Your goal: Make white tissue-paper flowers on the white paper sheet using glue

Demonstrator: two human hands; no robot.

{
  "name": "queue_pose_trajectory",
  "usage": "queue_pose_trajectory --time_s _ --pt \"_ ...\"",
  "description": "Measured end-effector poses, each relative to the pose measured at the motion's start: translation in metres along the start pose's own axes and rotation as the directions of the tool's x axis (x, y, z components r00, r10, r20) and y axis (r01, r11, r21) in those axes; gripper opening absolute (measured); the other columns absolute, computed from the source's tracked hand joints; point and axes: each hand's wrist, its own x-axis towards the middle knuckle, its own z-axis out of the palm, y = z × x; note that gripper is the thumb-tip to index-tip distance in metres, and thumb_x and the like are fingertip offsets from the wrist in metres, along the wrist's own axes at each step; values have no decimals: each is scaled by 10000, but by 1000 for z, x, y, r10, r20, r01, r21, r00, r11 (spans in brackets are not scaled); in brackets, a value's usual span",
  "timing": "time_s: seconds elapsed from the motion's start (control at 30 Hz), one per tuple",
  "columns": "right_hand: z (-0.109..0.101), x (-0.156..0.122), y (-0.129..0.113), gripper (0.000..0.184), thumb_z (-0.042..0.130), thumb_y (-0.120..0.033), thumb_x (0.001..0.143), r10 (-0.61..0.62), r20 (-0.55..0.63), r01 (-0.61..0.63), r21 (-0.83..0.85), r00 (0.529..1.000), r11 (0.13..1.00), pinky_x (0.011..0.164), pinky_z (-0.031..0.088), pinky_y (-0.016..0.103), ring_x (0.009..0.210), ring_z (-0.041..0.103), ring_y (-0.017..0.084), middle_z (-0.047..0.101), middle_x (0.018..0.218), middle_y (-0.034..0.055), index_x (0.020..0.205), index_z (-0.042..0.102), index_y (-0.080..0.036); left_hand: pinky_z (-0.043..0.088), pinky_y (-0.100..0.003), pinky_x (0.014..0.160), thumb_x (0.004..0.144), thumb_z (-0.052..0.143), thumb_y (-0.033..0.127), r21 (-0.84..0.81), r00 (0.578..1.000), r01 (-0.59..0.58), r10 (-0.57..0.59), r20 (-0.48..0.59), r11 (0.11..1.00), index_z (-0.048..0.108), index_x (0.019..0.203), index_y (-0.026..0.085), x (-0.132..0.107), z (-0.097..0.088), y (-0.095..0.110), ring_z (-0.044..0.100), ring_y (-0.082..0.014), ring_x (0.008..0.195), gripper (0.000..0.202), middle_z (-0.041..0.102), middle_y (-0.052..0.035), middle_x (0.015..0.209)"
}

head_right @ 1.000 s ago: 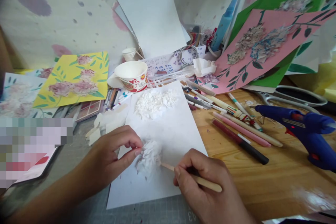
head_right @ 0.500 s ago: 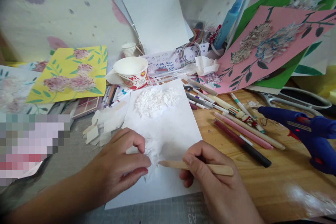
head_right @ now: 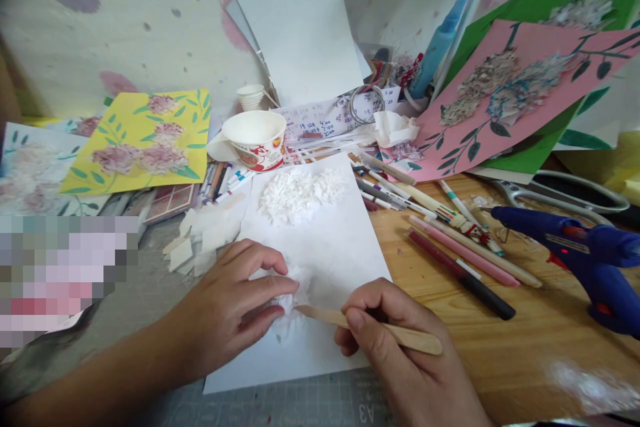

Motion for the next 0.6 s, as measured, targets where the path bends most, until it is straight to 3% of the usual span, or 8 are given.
queue_pose_trajectory --time_s 0.17,0.27,0.4,0.6 --pt "5 0 -7 311 538 -470 890 14 -22 -15 -53 1000 998 591 434 190 667 551 143 622 677 -14 688 613 -246 356 -374 864 834 559 87 -5 1000 11 -11 -21 1000 607 1101 241 -1 -2 0 470 -217 978 311 523 -52 1074" --pt "0 1 -1 303 537 -474 897 26 9 -26 -32 1000 999 595 435 197 689 556 149 628 696 -4 719 629 -246 335 -372 854 853 537 82 1 999 -30 30 -31 1000 625 949 223 -1 -3 0 454 -212 969 192 507 -49 1060" --pt "-4 2 7 291 536 -479 904 -21 57 20 22 998 1000 574 431 214 678 554 160 628 695 8 774 649 -243 289 -397 832 864 495 61 47 996 -93 93 -7 995 644 863 240 -1 -1 0 429 -208 932 232 508 -38 1048" --pt "-1 0 2 311 525 -455 912 34 0 -34 -16 999 999 575 402 203 672 513 148 604 682 -3 711 627 -240 267 -397 798 843 509 71 71 992 -122 123 0 990 639 756 212 -1 -1 -4 423 -212 922 211 526 -36 1000"
